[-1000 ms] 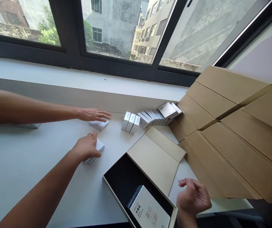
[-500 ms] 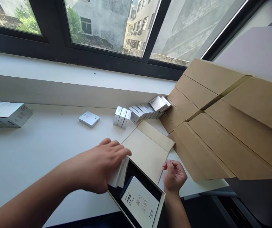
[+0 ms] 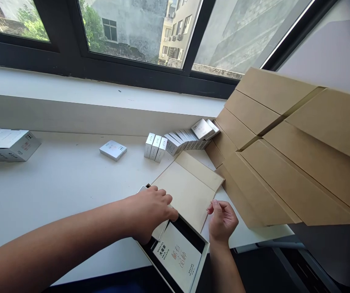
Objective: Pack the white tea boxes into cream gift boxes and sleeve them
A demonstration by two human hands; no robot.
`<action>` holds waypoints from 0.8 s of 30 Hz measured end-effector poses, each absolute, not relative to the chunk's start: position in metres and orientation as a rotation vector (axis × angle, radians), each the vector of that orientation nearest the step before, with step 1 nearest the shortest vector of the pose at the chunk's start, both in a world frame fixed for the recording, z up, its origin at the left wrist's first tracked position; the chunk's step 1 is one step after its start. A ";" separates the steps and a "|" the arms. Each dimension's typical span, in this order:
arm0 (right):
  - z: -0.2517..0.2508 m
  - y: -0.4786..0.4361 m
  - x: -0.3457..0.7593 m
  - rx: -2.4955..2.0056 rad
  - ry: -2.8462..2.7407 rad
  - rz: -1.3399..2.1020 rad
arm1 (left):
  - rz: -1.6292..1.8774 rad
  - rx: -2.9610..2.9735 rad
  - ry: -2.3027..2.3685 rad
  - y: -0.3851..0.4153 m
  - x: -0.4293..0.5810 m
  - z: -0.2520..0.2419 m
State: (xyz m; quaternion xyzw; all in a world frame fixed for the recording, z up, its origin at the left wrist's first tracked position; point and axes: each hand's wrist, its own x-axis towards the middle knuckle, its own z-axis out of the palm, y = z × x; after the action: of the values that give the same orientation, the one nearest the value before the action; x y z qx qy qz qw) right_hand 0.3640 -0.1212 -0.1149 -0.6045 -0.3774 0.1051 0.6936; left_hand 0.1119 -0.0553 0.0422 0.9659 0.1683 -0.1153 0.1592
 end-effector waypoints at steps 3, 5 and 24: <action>-0.115 -0.121 0.364 -1.344 -0.824 0.271 | -0.358 2.782 0.445 -0.056 0.114 0.032; -0.115 -0.121 0.364 -1.344 -0.817 0.289 | -0.387 2.815 0.430 -0.057 0.116 0.024; -0.119 -0.118 0.367 -1.432 -0.759 0.330 | 0.051 2.675 0.338 -0.064 0.098 -0.026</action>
State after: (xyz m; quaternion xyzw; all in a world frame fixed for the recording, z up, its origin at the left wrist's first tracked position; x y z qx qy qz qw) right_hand 0.3670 -0.1175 -0.1187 -0.6371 -0.3378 0.1466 0.6771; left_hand 0.0980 -0.0643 -0.0255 0.9675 0.1222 0.0183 0.2206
